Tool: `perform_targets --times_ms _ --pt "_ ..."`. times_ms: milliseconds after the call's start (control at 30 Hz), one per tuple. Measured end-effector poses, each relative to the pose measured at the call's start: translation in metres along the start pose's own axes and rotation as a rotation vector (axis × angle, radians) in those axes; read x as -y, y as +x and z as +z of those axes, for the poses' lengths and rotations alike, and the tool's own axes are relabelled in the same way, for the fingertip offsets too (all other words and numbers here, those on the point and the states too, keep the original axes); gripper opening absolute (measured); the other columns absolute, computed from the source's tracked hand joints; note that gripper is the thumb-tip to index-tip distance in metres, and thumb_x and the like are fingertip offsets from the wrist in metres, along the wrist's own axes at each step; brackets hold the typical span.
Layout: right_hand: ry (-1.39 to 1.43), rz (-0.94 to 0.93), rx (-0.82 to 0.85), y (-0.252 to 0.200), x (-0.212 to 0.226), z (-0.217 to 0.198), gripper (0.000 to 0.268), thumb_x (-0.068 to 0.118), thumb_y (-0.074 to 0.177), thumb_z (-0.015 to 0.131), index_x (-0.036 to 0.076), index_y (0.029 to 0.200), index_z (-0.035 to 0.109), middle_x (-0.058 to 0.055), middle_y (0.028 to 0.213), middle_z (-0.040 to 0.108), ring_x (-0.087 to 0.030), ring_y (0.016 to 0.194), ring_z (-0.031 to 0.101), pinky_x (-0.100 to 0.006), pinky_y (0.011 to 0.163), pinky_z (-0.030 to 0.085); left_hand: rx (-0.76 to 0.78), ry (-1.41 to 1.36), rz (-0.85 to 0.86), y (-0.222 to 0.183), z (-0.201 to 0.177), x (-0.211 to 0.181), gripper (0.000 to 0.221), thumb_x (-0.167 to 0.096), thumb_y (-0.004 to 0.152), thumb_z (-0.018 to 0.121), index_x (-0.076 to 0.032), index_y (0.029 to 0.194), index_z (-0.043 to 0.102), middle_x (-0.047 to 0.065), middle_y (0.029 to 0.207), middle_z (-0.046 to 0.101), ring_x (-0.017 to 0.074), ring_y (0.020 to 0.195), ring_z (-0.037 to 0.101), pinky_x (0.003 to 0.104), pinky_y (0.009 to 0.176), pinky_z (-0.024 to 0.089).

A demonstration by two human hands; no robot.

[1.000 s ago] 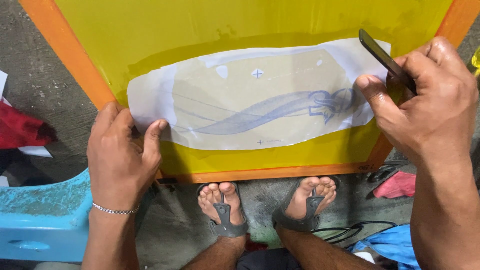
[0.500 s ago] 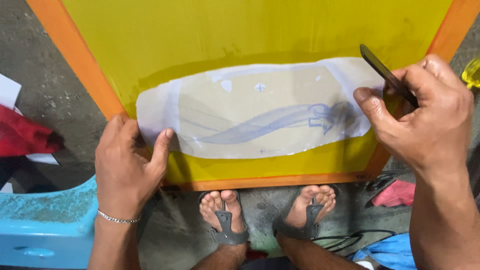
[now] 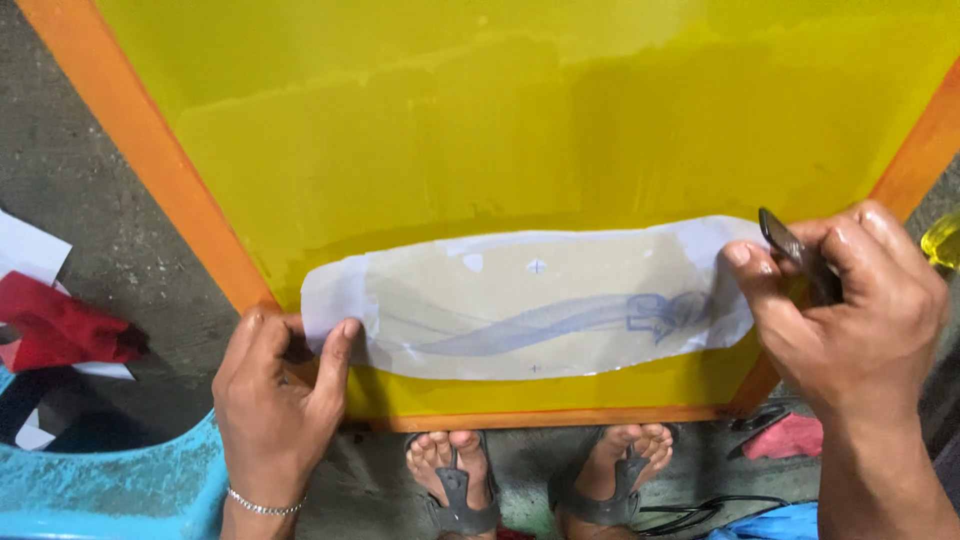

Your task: Applying a stencil to a screen printing frame, smoothing it with a tool, and moving the frame to a rack.

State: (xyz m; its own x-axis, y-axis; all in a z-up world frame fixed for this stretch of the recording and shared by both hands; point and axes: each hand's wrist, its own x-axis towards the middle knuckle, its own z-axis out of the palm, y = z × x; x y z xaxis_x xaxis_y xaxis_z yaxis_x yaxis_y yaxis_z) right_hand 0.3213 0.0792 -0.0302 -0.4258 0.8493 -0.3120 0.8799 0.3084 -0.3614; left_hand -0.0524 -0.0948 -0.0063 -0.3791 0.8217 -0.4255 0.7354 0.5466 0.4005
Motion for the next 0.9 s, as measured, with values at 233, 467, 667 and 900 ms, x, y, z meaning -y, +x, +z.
perform_targets --times_ms 233,467,667,900 --pt "0.090 0.065 0.016 0.0040 0.0049 0.0003 0.034 0.010 0.112 0.090 -0.005 0.094 0.065 -0.016 0.083 0.050 -0.030 0.076 0.047 -0.043 0.076 0.040 0.016 -0.013 -0.062 0.0053 0.0005 -0.0036 0.028 -0.020 0.096 0.078 -0.004 0.084 0.057 0.008 0.078 0.052 0.0233 0.071 0.053 0.034 0.069 0.042" --pt "0.123 0.078 0.010 0.0057 0.0072 0.0004 0.032 0.007 0.113 0.088 -0.007 0.094 0.066 -0.017 0.086 0.051 -0.028 0.075 0.048 -0.042 0.075 0.040 0.019 -0.031 -0.073 0.0080 -0.0005 -0.0070 0.030 -0.019 0.096 0.078 -0.004 0.081 0.057 0.007 0.076 0.052 0.0221 0.071 0.052 0.033 0.069 0.041" --pt "0.133 0.104 0.021 0.0043 0.0075 0.0008 0.030 0.004 0.113 0.088 -0.006 0.094 0.067 -0.016 0.087 0.054 -0.027 0.078 0.049 -0.040 0.076 0.040 0.023 -0.032 -0.074 0.0074 -0.0002 -0.0058 0.029 -0.019 0.096 0.077 -0.004 0.082 0.056 0.008 0.076 0.052 0.0225 0.070 0.051 0.034 0.068 0.041" --pt "0.121 0.115 0.019 0.0027 0.0065 0.0016 0.031 0.005 0.113 0.090 -0.005 0.094 0.067 -0.015 0.087 0.055 -0.027 0.080 0.050 -0.040 0.077 0.041 0.027 -0.033 -0.073 0.0078 0.0000 -0.0052 0.029 -0.019 0.096 0.077 -0.004 0.081 0.057 0.008 0.076 0.052 0.0223 0.070 0.051 0.034 0.069 0.041"
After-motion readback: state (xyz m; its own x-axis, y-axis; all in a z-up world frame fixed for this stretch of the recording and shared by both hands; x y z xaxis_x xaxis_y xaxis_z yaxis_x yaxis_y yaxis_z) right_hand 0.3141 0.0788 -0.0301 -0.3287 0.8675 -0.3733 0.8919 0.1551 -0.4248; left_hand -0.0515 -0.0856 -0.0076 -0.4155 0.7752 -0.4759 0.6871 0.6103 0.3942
